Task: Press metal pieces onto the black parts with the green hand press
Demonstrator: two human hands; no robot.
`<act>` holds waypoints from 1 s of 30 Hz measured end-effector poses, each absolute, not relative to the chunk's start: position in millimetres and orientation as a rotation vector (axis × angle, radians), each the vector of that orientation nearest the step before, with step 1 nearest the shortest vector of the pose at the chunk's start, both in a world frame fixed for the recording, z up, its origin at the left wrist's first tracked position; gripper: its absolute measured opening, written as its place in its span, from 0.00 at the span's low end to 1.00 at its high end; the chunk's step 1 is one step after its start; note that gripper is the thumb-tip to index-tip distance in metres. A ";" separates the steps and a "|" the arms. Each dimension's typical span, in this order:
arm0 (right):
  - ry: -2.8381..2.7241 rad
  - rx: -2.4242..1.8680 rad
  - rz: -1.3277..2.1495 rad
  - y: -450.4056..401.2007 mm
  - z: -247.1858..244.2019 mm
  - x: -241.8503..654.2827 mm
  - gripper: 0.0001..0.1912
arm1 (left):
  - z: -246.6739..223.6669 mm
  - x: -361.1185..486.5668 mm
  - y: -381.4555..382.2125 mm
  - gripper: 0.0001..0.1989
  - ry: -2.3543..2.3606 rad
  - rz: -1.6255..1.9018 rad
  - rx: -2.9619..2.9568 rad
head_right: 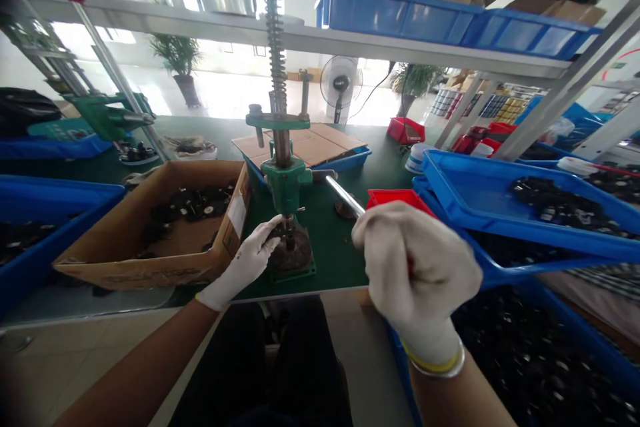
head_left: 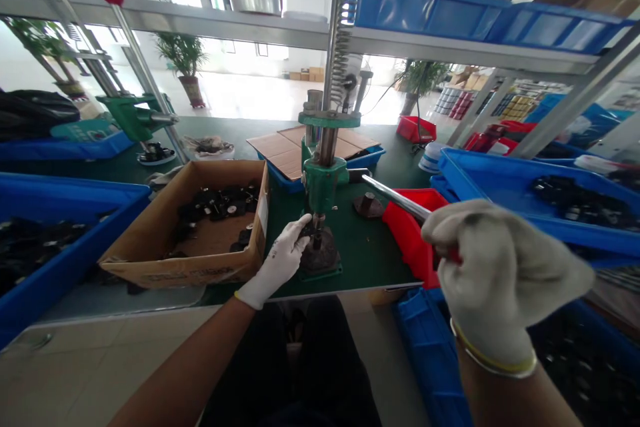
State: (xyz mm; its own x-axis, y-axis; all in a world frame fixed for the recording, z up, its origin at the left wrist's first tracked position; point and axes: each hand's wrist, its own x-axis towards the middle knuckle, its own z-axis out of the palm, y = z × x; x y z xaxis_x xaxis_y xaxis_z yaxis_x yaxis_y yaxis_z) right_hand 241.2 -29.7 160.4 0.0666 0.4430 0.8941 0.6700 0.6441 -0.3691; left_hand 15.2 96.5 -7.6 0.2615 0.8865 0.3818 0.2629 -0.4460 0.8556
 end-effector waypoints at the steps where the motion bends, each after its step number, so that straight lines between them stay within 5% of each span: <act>1: -1.563 -0.940 -0.233 -33.5 141.4 242.3 0.15 | -8.3 15.6 95.5 0.25 1.050 1.194 1.860; 7: -1.616 -0.931 -0.174 -45.5 54.4 238.4 0.11 | -13.1 18.5 89.4 0.25 1.089 1.217 1.847; 13: -1.662 -1.008 0.114 -48.9 70.4 236.8 0.15 | -14.1 20.3 88.0 0.25 1.107 1.237 1.867; 30: -1.605 -0.922 0.002 -39.6 39.9 234.0 0.12 | -21.8 21.0 89.3 0.26 1.123 1.227 1.898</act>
State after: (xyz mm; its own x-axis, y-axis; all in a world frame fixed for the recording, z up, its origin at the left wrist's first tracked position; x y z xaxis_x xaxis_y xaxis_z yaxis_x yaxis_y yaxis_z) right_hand 234.0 -39.6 39.9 0.0400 0.5524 0.8326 0.5502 0.6834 -0.4799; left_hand 21.0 89.3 -21.8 0.2112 0.8891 0.4060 0.3257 -0.4557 0.8284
